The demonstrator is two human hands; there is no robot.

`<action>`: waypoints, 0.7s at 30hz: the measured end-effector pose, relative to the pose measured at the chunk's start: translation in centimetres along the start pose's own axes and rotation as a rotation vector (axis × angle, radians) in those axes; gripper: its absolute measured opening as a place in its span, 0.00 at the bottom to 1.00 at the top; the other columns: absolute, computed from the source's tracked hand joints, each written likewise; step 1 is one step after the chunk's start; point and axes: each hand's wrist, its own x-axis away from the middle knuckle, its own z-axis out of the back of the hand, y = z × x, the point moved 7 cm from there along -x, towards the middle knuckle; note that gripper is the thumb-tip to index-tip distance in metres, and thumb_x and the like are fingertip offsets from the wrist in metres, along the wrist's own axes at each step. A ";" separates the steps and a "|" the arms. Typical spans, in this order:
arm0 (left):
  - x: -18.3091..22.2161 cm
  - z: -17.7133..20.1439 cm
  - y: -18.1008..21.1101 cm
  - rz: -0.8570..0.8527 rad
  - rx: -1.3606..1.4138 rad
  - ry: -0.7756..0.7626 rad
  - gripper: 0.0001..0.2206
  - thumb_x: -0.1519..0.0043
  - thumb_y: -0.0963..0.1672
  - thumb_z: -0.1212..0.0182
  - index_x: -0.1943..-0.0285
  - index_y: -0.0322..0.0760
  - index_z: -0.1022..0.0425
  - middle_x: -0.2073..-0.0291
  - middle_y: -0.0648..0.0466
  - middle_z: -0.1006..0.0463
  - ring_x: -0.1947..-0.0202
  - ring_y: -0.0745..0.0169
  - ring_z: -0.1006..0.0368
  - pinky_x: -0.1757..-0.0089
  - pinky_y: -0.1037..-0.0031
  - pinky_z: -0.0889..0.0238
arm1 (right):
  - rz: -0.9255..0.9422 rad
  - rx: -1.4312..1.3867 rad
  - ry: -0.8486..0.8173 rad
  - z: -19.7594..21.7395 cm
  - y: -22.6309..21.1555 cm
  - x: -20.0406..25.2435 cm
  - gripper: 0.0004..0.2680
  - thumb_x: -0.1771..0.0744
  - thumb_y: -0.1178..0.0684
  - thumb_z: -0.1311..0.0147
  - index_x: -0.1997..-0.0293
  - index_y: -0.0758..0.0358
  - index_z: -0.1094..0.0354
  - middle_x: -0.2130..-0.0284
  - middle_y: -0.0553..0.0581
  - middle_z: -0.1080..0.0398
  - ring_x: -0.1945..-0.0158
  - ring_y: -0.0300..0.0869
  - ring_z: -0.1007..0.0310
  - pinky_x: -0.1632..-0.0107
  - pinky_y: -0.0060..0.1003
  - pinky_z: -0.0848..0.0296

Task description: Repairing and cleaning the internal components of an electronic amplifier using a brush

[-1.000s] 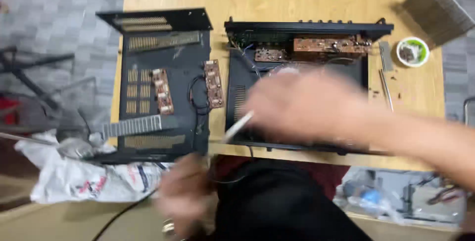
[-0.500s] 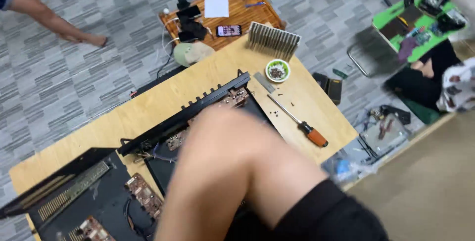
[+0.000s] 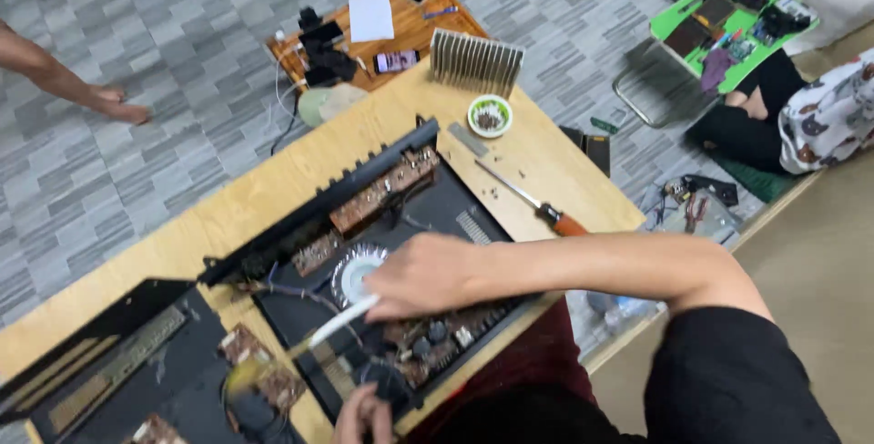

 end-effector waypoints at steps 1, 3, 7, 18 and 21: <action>0.4 0.6 0.4 0.008 -0.008 -0.001 0.12 0.46 0.42 0.37 0.54 0.52 0.17 0.74 0.60 0.20 0.82 0.70 0.30 0.74 0.80 0.33 | -0.001 -0.011 0.000 -0.5 -0.4 2.0 0.12 0.28 0.40 0.57 0.59 0.58 0.40 0.80 0.53 0.32 0.82 0.50 0.31 0.79 0.50 0.30; -0.2 -0.4 3.7 -0.338 -0.222 -0.075 0.11 0.41 0.48 0.38 0.52 0.49 0.20 0.77 0.68 0.26 0.78 0.70 0.33 0.66 0.76 0.35 | -0.147 -0.017 0.003 -0.6 1.1 5.7 0.12 0.26 0.44 0.67 0.63 0.57 0.44 0.82 0.49 0.39 0.85 0.37 0.44 0.84 0.32 0.34; -0.1 -0.2 6.1 -0.441 -0.382 -0.041 0.12 0.38 0.51 0.42 0.49 0.52 0.21 0.77 0.68 0.25 0.78 0.66 0.30 0.68 0.74 0.35 | -0.337 -0.037 -0.021 -2.9 3.1 13.6 0.12 0.26 0.45 0.63 0.67 0.53 0.39 0.83 0.46 0.37 0.86 0.36 0.42 0.84 0.29 0.39; -0.4 -0.6 7.7 -0.266 -0.511 -0.321 0.13 0.34 0.53 0.48 0.44 0.56 0.27 0.68 0.68 0.22 0.61 0.66 0.22 0.63 0.69 0.31 | -0.743 0.011 -0.093 -4.0 6.0 18.8 0.13 0.28 0.42 0.60 0.65 0.57 0.45 0.81 0.59 0.34 0.79 0.57 0.36 0.71 0.50 0.40; -0.4 -0.5 8.3 -0.271 -0.524 -0.317 0.13 0.34 0.53 0.49 0.45 0.54 0.27 0.67 0.67 0.20 0.60 0.66 0.22 0.63 0.69 0.31 | -0.712 0.013 -0.073 -3.7 5.9 18.4 0.12 0.28 0.41 0.58 0.65 0.56 0.43 0.83 0.54 0.36 0.83 0.50 0.39 0.76 0.45 0.42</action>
